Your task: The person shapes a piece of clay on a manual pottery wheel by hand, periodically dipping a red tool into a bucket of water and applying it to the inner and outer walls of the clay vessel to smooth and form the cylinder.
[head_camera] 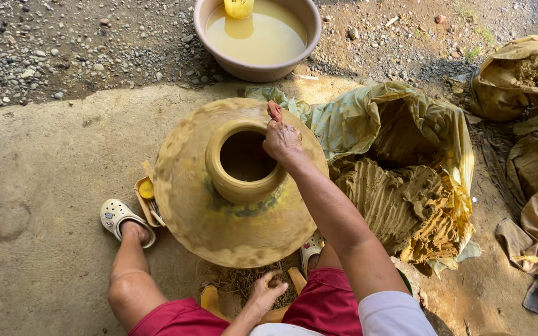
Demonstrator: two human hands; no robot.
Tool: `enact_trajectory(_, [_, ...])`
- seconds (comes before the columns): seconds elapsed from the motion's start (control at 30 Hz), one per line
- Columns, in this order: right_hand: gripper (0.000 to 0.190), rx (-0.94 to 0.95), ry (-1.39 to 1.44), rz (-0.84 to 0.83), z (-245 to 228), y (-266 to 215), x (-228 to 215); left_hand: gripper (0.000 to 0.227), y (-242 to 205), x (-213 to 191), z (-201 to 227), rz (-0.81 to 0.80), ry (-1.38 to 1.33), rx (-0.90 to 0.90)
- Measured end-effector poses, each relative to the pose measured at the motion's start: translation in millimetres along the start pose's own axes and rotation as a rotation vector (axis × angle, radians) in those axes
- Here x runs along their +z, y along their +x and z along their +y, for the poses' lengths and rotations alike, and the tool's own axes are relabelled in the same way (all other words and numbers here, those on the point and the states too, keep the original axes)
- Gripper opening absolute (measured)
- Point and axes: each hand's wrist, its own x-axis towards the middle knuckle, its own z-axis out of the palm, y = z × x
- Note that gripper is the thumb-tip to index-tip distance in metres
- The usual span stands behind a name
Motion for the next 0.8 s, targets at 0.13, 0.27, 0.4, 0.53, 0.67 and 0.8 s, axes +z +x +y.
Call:
enact_trajectory(0.13, [0.03,-0.043,-0.045,0.032,1.5,4.1,2.7,0.056,-4.4,-3.2,5.6,0.017,0.0,-0.024])
enact_trajectory(0.27, [0.029,-0.066,-0.065,0.041,5.5,2.7,3.6,0.057,-16.6,-6.0,22.6,-0.049,0.128,-0.049])
enact_trajectory(0.4, [0.028,-0.039,-0.054,0.028,7.1,1.5,0.2,0.059,-42.9,-32.3,73.4,-0.253,0.173,-0.239])
enact_trajectory(0.53, [0.03,-0.054,-0.055,0.011,9.9,2.6,-2.8,0.064,-12.0,-138.3,144.9,0.117,0.314,-0.005])
enact_trajectory(0.67, [0.032,-0.037,-0.075,-0.027,7.8,3.3,-8.7,0.062,58.9,-284.6,184.3,0.943,0.462,0.44])
enact_trajectory(0.8, [0.032,-0.022,-0.08,-0.026,7.6,3.6,-8.8,0.096,71.5,-296.1,114.7,0.868,-0.19,0.418])
